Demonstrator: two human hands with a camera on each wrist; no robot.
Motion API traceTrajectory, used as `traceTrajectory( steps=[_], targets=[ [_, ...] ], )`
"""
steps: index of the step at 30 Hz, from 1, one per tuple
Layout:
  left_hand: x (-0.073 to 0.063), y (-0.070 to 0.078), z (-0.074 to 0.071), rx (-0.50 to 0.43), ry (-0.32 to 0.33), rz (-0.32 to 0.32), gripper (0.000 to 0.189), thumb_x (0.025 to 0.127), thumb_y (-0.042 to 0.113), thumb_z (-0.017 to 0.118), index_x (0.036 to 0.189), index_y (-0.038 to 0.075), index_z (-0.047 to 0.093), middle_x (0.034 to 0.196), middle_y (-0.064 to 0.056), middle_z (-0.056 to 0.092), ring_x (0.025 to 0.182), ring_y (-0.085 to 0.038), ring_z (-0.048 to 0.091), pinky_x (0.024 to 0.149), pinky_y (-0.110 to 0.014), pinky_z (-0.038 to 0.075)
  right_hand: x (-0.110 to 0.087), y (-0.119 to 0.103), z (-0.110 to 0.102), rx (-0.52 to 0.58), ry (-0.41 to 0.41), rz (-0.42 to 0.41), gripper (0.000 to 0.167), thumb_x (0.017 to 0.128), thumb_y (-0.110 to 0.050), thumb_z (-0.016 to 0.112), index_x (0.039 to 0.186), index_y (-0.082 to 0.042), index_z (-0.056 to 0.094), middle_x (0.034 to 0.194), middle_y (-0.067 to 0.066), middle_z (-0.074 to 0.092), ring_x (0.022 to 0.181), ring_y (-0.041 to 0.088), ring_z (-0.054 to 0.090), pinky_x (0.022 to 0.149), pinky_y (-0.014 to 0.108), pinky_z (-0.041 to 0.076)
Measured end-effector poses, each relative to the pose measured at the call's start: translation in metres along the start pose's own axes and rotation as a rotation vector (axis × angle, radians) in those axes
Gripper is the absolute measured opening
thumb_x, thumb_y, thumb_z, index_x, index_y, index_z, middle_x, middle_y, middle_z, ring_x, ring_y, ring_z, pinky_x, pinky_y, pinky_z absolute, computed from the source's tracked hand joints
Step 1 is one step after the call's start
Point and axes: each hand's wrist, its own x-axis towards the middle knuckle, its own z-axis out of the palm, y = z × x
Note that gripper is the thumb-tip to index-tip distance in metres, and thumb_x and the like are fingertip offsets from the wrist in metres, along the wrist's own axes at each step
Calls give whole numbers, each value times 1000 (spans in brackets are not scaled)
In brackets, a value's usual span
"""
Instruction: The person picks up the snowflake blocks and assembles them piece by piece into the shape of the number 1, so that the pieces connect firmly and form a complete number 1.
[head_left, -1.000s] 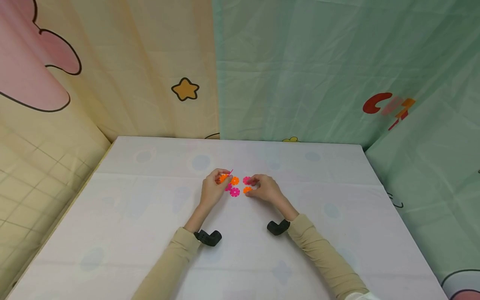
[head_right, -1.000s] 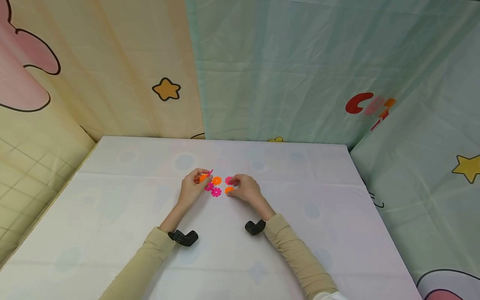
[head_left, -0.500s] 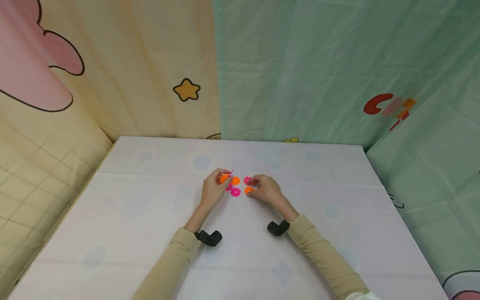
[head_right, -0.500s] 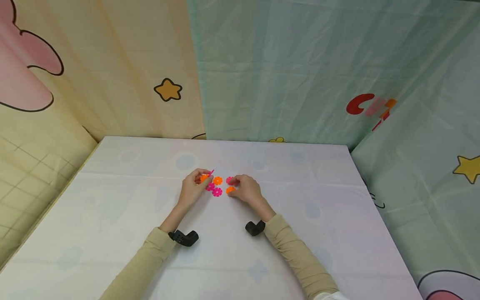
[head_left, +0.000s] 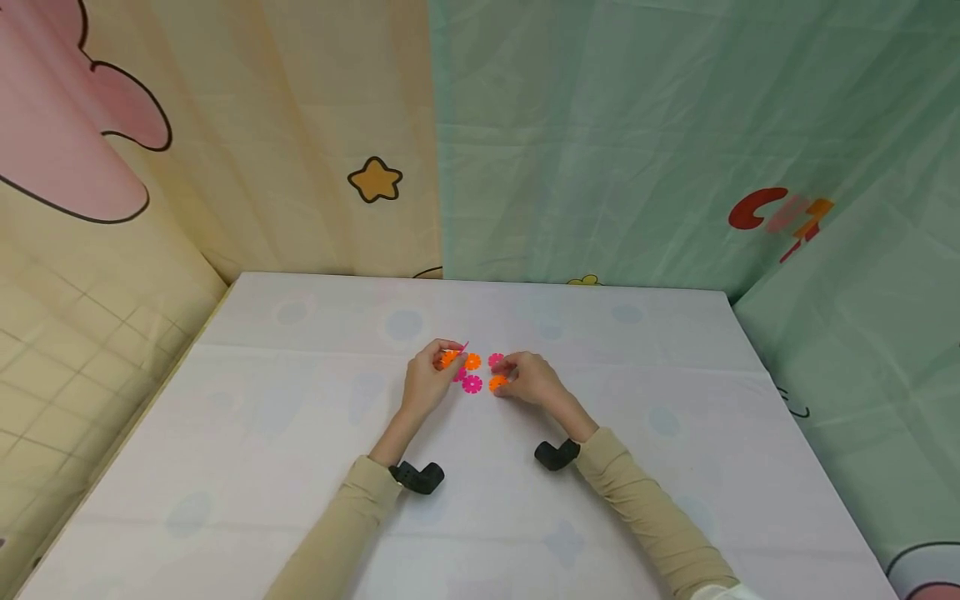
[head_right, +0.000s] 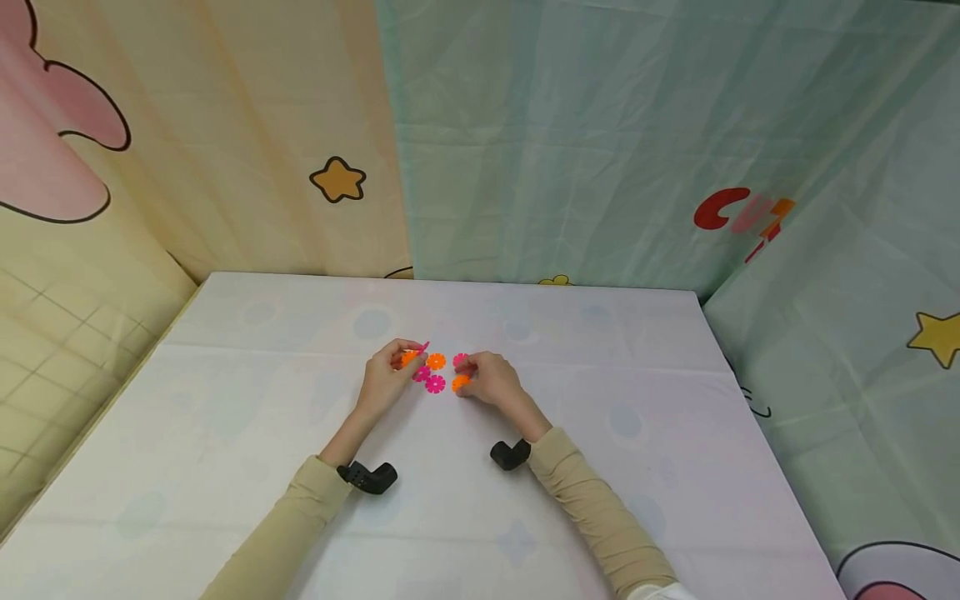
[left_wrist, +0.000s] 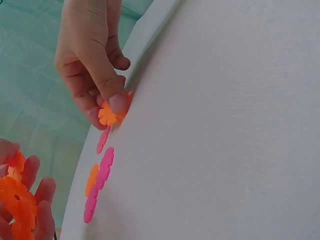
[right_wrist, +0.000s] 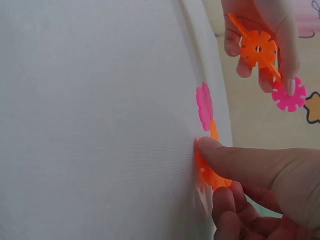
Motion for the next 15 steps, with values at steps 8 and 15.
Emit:
traceTrajectory(
  steps=[8, 15],
  targets=[
    [0, 2, 2, 59, 4, 21, 22, 90, 24, 68, 108, 11, 66, 81, -9, 70, 62, -15, 48, 55, -19, 38, -5, 4, -8, 13, -9, -25, 15, 82, -15, 75, 95, -10, 71, 86, 1, 66, 73, 16, 56, 64, 24, 48],
    [-1, 3, 6, 77, -20, 22, 21, 91, 24, 67, 108, 12, 67, 91, -5, 72, 70, -17, 54, 59, -19, 43, -6, 5, -19, 45, 3, -62, 13, 89, -11, 66, 101, -7, 70, 86, 6, 63, 70, 17, 54, 58, 23, 47]
  ],
)
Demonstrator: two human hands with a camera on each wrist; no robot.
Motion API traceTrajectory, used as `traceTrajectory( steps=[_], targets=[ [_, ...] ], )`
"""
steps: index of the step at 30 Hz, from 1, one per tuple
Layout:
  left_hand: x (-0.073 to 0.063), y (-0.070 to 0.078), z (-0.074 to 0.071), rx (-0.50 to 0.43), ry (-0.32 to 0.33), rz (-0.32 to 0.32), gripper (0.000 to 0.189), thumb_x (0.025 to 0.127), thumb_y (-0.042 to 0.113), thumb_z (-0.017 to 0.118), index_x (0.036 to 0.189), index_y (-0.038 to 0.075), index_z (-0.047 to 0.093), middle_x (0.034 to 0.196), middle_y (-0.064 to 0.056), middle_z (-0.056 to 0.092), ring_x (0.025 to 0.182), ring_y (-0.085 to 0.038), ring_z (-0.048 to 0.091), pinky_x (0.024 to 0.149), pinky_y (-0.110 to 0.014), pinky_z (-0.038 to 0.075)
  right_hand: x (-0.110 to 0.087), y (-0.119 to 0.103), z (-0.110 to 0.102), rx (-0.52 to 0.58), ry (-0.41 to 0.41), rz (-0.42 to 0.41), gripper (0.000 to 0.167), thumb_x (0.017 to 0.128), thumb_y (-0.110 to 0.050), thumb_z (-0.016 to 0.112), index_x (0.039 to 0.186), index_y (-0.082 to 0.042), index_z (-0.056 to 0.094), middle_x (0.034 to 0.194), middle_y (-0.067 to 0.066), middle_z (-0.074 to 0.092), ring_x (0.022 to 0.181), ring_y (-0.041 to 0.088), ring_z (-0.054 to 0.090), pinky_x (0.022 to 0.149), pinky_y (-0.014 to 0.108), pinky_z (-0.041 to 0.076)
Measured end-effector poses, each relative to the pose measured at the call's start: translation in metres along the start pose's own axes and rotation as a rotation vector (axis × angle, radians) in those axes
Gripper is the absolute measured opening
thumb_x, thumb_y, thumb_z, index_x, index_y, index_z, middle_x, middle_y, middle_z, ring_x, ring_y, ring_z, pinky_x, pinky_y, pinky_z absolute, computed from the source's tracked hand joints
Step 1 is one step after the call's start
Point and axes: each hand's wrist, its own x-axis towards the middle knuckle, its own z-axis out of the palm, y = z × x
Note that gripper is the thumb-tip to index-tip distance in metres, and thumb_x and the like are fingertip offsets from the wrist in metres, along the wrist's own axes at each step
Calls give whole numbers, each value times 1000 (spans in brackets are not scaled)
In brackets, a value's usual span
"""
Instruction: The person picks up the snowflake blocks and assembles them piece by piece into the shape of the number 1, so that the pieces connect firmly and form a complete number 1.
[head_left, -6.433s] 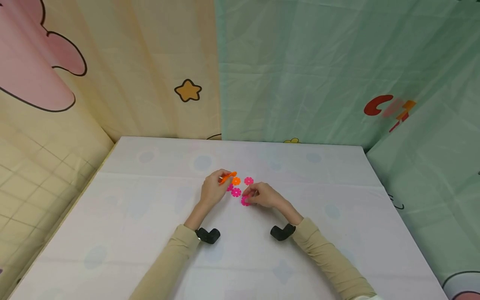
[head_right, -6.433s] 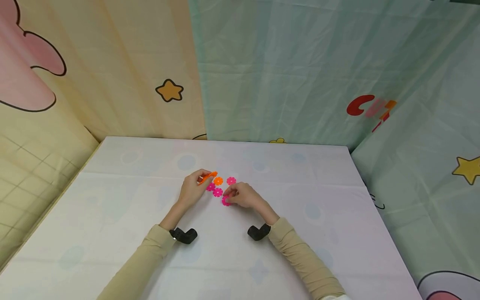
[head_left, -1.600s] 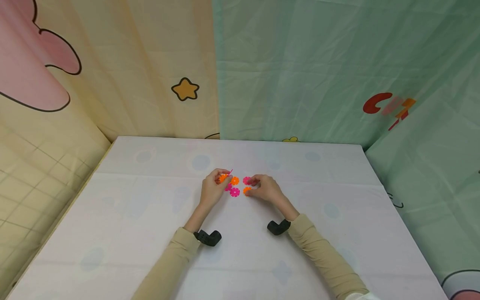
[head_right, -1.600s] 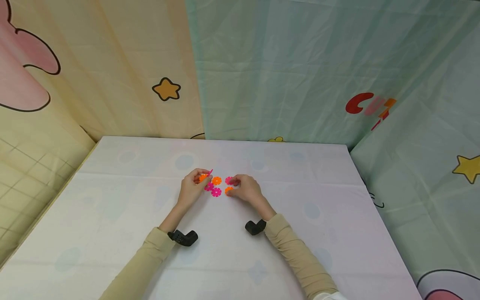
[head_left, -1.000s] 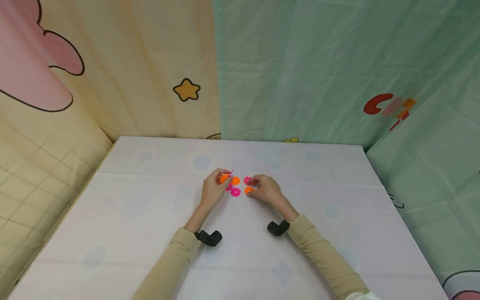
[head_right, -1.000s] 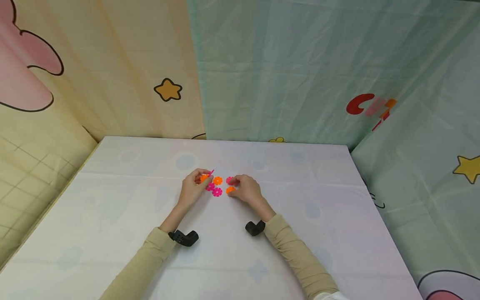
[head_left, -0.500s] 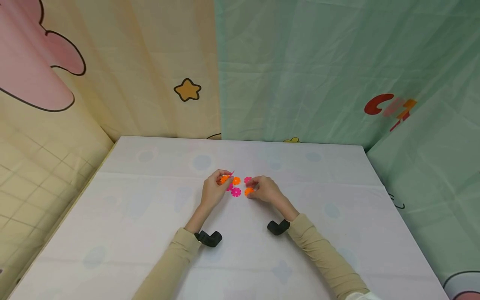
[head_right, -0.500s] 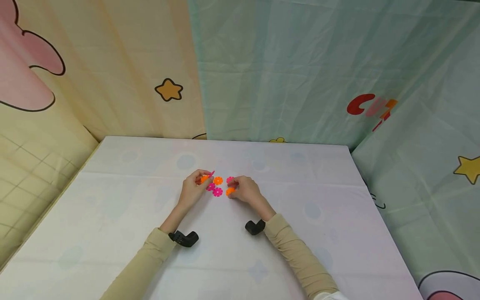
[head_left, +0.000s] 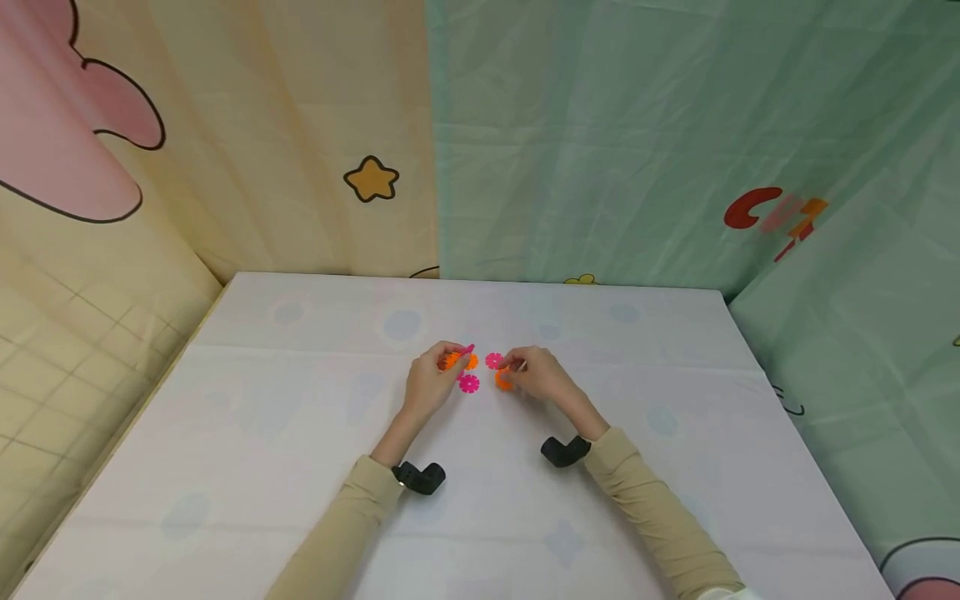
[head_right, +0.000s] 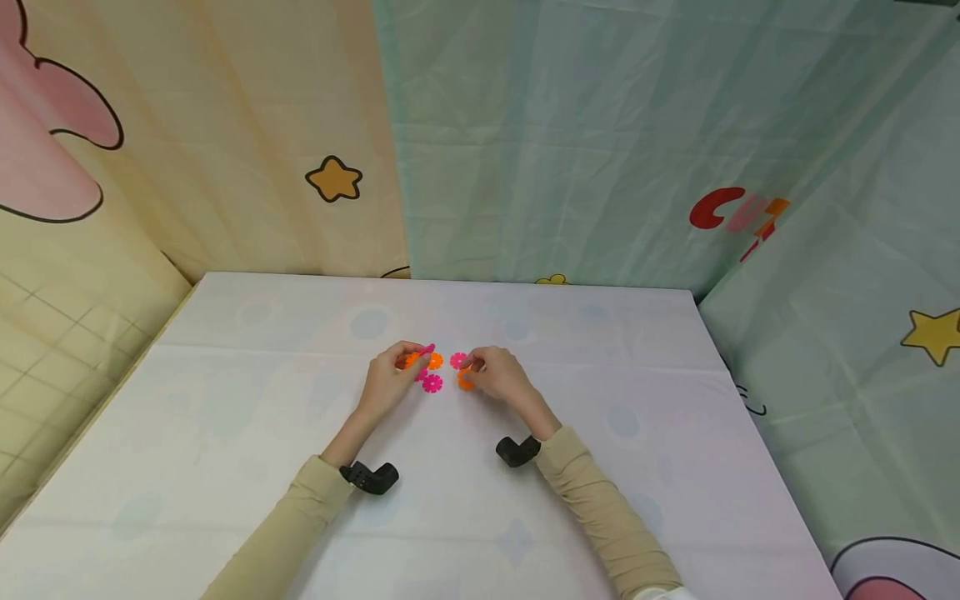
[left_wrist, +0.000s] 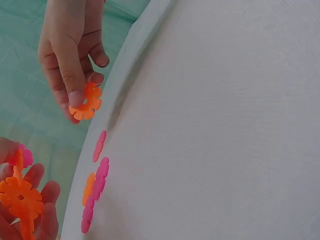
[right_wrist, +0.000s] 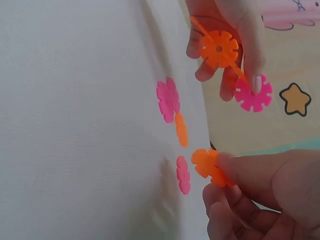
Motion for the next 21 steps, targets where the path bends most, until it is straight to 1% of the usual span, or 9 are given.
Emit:
traceTrajectory(
  steps=[4, 7, 10, 12, 14, 18, 21],
  targets=[
    [0, 1, 2, 16, 4, 14, 21, 90, 24, 67, 107, 12, 68, 93, -5, 71, 79, -17, 57, 63, -20, 45, 1, -3, -4, 18, 62, -1, 19, 91, -14, 63, 108, -7, 70, 91, 7, 64, 73, 18, 53, 57, 21, 46],
    [0, 2, 4, 19, 9, 30, 20, 90, 24, 68, 106, 12, 68, 92, -5, 71, 79, -19, 57, 61, -20, 46, 2, -5, -6, 51, 123, -32, 20, 92, -15, 63, 108, -5, 69, 90, 9, 65, 72, 17, 54, 57, 20, 46],
    [1, 3, 6, 22, 14, 54, 20, 90, 25, 68, 106, 12, 68, 93, -4, 72, 81, -18, 59, 62, -19, 48, 2, -9, -9, 100, 183, -68, 21, 92, -17, 63, 107, -3, 67, 86, 12, 66, 67, 18, 57, 56, 21, 46],
    [1, 4, 7, 23, 16, 69, 20, 90, 26, 68, 105, 13, 68, 93, -4, 72, 83, -18, 59, 64, -20, 48, 2, -11, -11, 140, 213, -87, 23, 92, -18, 64, 107, -2, 67, 85, 16, 68, 65, 21, 60, 55, 21, 46],
    [1, 4, 8, 24, 20, 83, 20, 90, 26, 67, 104, 12, 69, 92, -4, 71, 84, -19, 59, 65, -22, 48, 2, -14, -12, 180, 237, -103, 24, 92, -18, 64, 107, -1, 66, 86, 19, 68, 66, 27, 63, 54, 21, 45],
    [2, 5, 9, 24, 25, 83, 18, 91, 25, 66, 102, 11, 69, 90, -5, 71, 81, -20, 60, 63, -24, 48, 3, -18, -13, 243, 280, -117, 24, 92, -18, 64, 108, 0, 66, 87, 23, 68, 71, 36, 65, 53, 20, 44],
    [2, 5, 10, 25, 18, 77, 19, 91, 26, 66, 102, 11, 69, 90, -6, 71, 79, -19, 61, 63, -25, 48, 5, -19, -12, 290, 290, -109, 24, 93, -15, 62, 112, -2, 67, 88, 26, 66, 73, 39, 65, 53, 18, 44]
  ],
)
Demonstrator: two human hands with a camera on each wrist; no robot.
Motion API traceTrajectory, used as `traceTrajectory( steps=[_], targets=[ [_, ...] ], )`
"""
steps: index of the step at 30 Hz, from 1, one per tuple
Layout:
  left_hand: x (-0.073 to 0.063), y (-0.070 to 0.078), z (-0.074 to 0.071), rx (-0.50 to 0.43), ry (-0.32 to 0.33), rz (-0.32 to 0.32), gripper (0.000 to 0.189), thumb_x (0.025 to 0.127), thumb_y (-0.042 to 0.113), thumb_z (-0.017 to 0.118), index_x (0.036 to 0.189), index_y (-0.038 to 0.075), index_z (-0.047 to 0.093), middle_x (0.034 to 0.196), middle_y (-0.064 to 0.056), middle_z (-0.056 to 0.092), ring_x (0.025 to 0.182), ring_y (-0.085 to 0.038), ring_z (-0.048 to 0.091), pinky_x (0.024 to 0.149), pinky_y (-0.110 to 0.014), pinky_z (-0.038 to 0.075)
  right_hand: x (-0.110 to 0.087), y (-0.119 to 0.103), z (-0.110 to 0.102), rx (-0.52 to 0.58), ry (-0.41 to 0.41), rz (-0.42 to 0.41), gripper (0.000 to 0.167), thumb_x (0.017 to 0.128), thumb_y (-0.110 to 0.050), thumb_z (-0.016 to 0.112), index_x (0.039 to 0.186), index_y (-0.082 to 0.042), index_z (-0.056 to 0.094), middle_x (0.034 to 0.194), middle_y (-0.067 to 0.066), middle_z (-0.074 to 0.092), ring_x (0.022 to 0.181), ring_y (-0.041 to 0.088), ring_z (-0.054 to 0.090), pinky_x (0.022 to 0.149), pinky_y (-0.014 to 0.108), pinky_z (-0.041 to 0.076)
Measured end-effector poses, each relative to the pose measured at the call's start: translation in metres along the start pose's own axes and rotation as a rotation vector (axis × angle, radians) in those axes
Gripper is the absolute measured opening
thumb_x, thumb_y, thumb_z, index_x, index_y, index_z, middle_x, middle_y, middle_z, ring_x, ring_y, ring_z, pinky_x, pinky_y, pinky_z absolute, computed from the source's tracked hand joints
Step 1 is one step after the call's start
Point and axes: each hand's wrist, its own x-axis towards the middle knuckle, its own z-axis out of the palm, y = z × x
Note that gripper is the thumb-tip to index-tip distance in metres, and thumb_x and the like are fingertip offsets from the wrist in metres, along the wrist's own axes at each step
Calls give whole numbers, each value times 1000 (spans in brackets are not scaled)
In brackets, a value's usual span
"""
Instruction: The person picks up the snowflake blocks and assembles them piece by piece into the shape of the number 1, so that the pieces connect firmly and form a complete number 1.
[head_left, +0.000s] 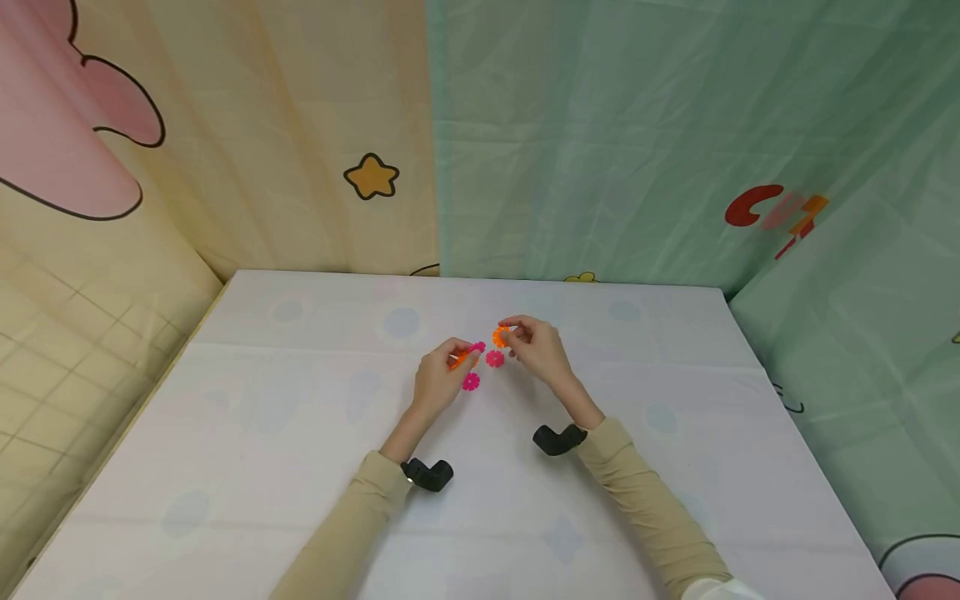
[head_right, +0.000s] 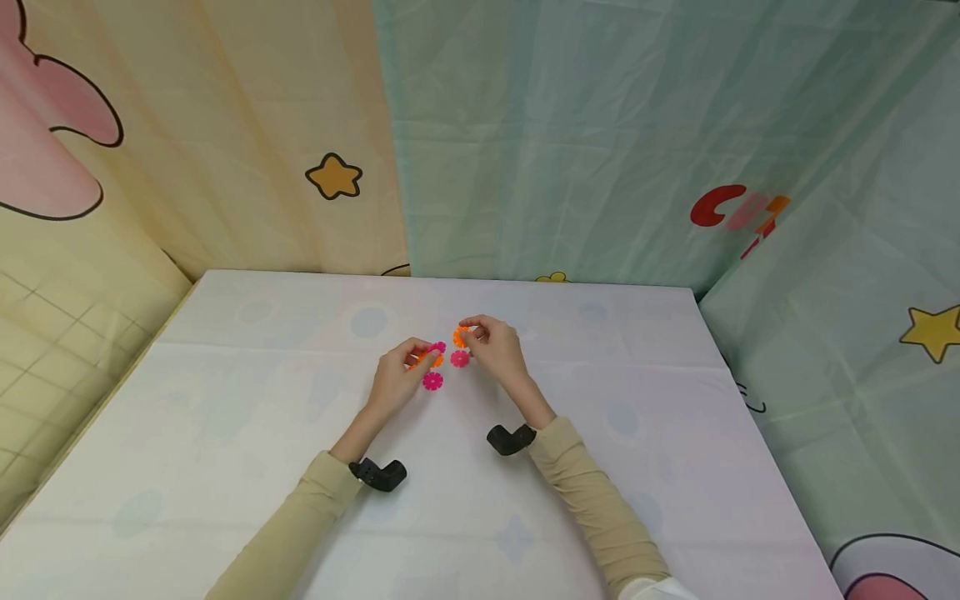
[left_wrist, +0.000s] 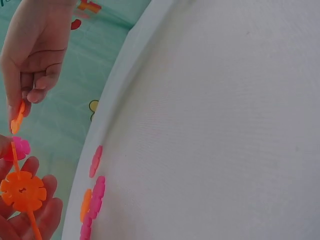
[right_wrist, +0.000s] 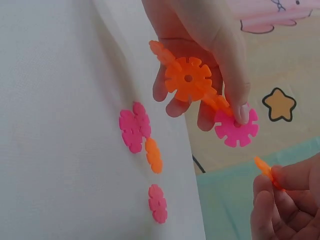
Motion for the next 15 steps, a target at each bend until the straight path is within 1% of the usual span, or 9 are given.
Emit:
traceTrajectory(
  steps=[4, 9, 15],
  targets=[
    [1, 0, 1, -12, -19, 8, 21, 91, 27, 66, 104, 10, 69, 92, -7, 72, 78, -19, 63, 65, -25, 50, 2, 0, 4, 41, 9, -1, 24, 93, -12, 60, 115, -3, 67, 88, 27, 64, 74, 42, 64, 54, 17, 45],
    [1, 3, 1, -16, -43, 11, 23, 91, 26, 65, 107, 9, 70, 90, -6, 73, 75, -18, 66, 63, -25, 51, 3, -1, 7, 56, 43, -22, 22, 92, -14, 62, 110, -3, 70, 85, 25, 67, 72, 41, 64, 52, 17, 44],
    [-2, 5, 2, -21, -49, 16, 20, 91, 25, 65, 101, 9, 71, 85, -6, 73, 70, -15, 66, 57, -24, 49, 2, -3, 11, 49, 87, -19, 22, 91, -19, 66, 105, -3, 72, 81, 22, 68, 66, 35, 64, 49, 19, 43]
  ],
)
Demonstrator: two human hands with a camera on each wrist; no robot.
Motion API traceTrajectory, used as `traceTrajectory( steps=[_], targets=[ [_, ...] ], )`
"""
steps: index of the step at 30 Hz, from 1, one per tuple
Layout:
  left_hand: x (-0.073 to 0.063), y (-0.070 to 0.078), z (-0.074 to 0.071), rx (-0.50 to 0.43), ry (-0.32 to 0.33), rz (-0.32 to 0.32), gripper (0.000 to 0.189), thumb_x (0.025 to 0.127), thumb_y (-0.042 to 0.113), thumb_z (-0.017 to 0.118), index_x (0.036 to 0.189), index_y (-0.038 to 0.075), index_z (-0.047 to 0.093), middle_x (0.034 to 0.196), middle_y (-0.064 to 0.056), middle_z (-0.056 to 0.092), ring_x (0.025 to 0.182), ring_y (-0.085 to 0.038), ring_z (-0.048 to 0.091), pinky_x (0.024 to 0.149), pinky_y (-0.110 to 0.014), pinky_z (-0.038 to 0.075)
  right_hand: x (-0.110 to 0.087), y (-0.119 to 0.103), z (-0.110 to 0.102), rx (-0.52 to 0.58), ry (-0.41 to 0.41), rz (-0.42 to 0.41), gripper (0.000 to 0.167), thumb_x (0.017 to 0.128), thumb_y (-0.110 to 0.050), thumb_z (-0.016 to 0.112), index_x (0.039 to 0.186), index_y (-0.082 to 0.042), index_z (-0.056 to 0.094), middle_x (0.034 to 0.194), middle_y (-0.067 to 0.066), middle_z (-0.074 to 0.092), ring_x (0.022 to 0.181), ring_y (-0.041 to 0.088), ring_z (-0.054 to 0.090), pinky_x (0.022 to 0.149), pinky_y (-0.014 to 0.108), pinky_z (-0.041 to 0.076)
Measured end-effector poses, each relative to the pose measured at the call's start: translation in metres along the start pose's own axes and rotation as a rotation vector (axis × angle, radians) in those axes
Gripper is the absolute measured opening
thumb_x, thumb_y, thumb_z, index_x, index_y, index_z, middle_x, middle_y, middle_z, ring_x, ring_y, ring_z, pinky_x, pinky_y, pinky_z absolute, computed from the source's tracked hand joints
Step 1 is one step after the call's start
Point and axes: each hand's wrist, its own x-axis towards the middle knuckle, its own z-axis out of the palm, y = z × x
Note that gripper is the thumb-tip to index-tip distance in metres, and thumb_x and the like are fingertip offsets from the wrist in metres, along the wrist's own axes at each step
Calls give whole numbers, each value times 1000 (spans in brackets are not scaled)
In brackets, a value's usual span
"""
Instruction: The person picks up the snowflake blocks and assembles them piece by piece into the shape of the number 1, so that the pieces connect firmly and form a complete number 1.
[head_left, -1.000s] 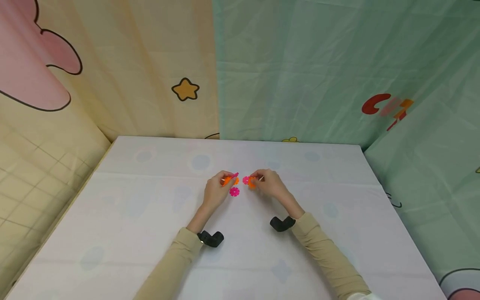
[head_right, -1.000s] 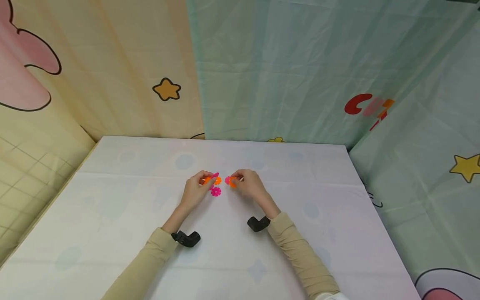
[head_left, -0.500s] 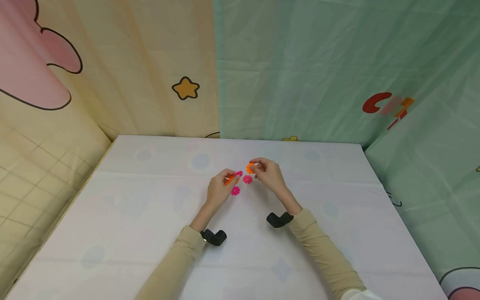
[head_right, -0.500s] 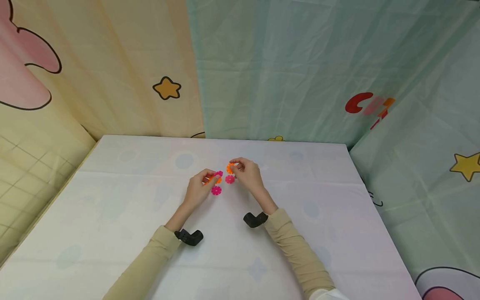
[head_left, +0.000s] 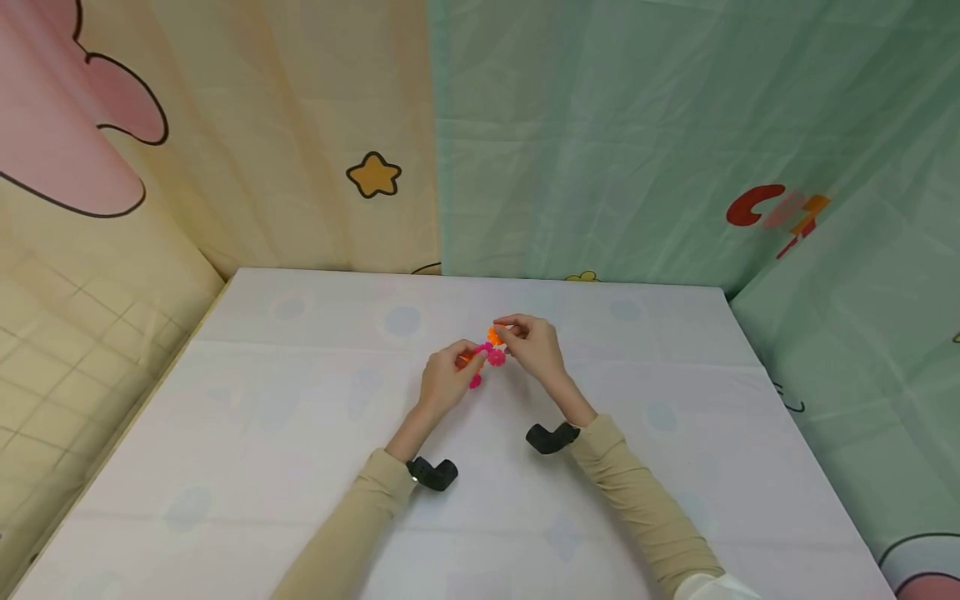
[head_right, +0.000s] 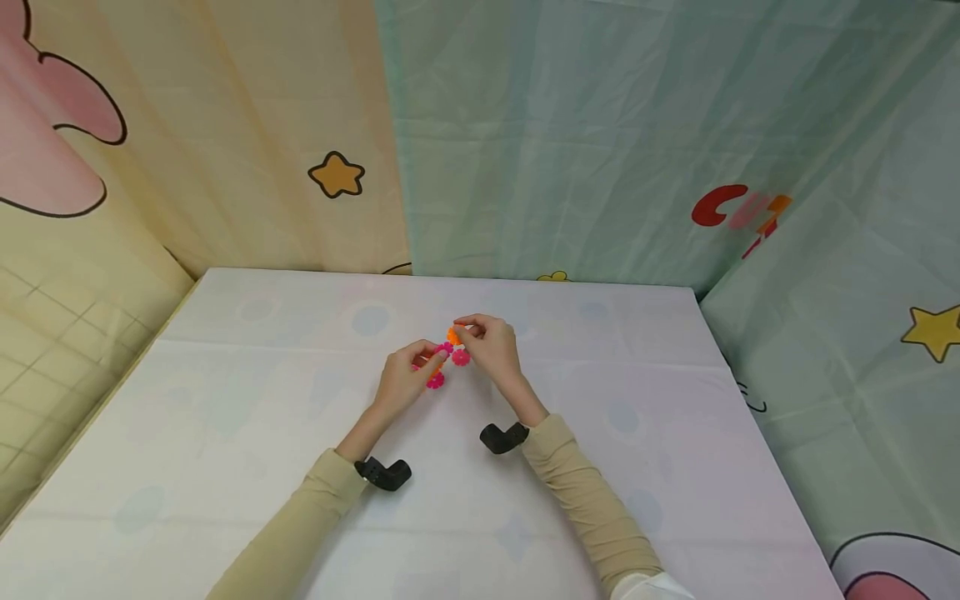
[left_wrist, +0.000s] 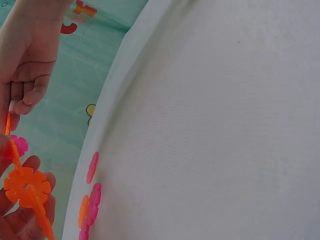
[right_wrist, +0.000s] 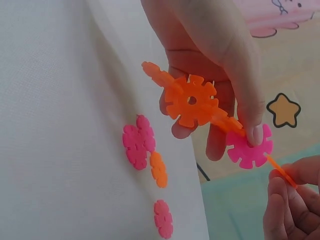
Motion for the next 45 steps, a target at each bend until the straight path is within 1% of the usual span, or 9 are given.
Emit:
traceTrajectory(
  steps=[8, 14, 20, 24, 27, 32, 36, 40, 45],
  targets=[
    [1, 0, 3, 14, 4, 21, 19, 91, 24, 65, 100, 8, 70, 83, -7, 73, 66, -16, 66, 54, -24, 48, 2, 3, 3, -34, 40, -13, 20, 89, -17, 67, 102, -3, 73, 71, 11, 66, 60, 28, 64, 47, 20, 43],
    [4, -1, 3, 66, 19, 53, 19, 93, 26, 63, 98, 9, 69, 77, -5, 71, 63, -13, 62, 54, -23, 46, 2, 1, 4, -51, 14, -18, 18, 89, -15, 65, 100, -4, 74, 71, 11, 66, 57, 20, 59, 46, 19, 40],
    [6, 0, 5, 143, 64, 115, 17, 94, 24, 61, 94, 8, 67, 72, -3, 63, 61, -13, 53, 57, -24, 40, 4, -4, 6, -94, 5, -59, 16, 89, -12, 66, 98, -3, 74, 65, 10, 62, 51, 12, 47, 45, 19, 36],
    [6, 0, 6, 149, 95, 142, 16, 95, 21, 60, 90, 7, 65, 71, -4, 60, 60, -13, 51, 57, -24, 40, 6, -6, 8, -107, 0, -68, 15, 88, -10, 65, 95, -2, 75, 58, 8, 57, 46, 11, 40, 43, 20, 31],
    [6, 0, 7, 136, 122, 161, 15, 94, 18, 61, 88, 5, 64, 71, -5, 61, 60, -14, 52, 57, -24, 41, 6, -10, 10, -96, 0, -53, 14, 88, -9, 65, 94, -1, 75, 57, 8, 56, 45, 11, 39, 43, 20, 30],
    [6, -1, 7, 121, 151, 172, 15, 93, 16, 62, 85, 4, 63, 69, -6, 62, 60, -16, 53, 56, -24, 42, 5, -15, 12, -82, 6, -23, 14, 88, -10, 66, 95, -1, 75, 59, 7, 57, 46, 11, 42, 44, 19, 32],
    [7, -1, 6, 120, 143, 164, 13, 93, 15, 62, 87, 3, 63, 69, -6, 61, 58, -14, 53, 55, -22, 41, 6, -14, 11, -77, -17, -13, 16, 89, -12, 66, 98, -2, 74, 61, 9, 57, 48, 15, 45, 45, 19, 32],
    [7, -1, 4, 120, 114, 149, 13, 93, 15, 62, 90, 3, 64, 70, -6, 61, 55, -12, 52, 52, -21, 40, 8, -9, 6, -57, -93, 13, 21, 92, -18, 63, 105, -5, 73, 75, 12, 66, 59, 22, 56, 49, 20, 37],
    [7, -4, 2, 79, 75, 119, 15, 92, 18, 64, 95, 3, 62, 73, -7, 65, 55, -13, 53, 50, -18, 42, 10, -3, -1, -27, -199, 92, 26, 96, -20, 56, 115, -8, 70, 95, 12, 69, 66, 19, 55, 59, 26, 48]
  ],
)
